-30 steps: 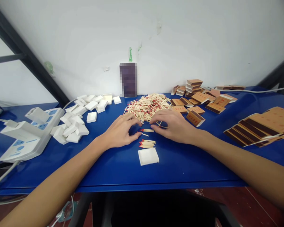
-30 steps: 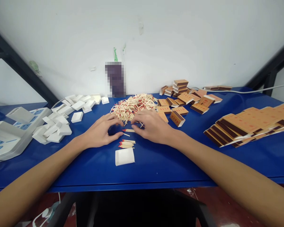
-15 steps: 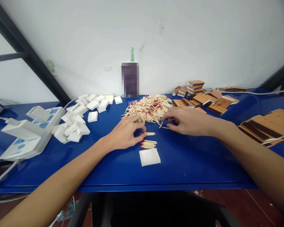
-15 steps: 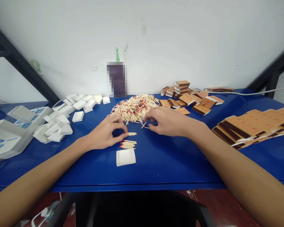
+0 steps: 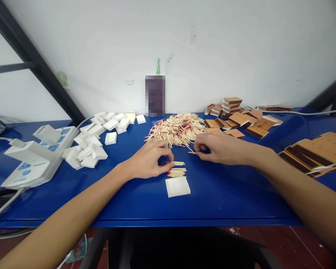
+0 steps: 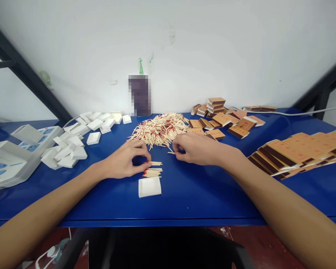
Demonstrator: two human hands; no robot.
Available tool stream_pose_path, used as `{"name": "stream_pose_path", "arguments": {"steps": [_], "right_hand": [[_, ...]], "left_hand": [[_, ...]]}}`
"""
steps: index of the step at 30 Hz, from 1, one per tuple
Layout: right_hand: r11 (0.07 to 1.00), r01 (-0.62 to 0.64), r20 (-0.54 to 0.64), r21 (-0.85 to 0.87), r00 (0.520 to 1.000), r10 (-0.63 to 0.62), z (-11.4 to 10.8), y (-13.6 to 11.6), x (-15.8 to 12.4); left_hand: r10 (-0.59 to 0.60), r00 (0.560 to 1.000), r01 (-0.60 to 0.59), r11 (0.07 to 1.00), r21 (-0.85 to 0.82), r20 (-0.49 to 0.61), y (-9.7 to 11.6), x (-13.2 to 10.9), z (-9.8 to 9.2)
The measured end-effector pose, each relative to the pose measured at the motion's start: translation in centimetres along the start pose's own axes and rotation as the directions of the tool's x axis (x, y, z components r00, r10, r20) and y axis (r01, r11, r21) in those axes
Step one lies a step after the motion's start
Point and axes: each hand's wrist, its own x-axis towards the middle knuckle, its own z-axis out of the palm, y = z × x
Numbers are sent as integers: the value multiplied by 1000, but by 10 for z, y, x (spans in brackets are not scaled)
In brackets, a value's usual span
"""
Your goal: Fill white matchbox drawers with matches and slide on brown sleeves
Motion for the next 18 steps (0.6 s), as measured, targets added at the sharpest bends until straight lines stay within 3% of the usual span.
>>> {"name": "stream_pose_path", "arguments": {"steps": [7,14,18], "right_hand": [[1000,-2,93,16,996,0,-7,-21,1],[998,-52,74,46,996,49,-2,-30,4],[999,-32,-4,39,999,33,7,-30,7]], "left_hand": [[21,1000,-21,999,-31,4,-1,-1,-1],[5,1000,-5,1000,4,-6,-3,0,1],[-27,999,28,998,55,-31,-3,0,0]]}}
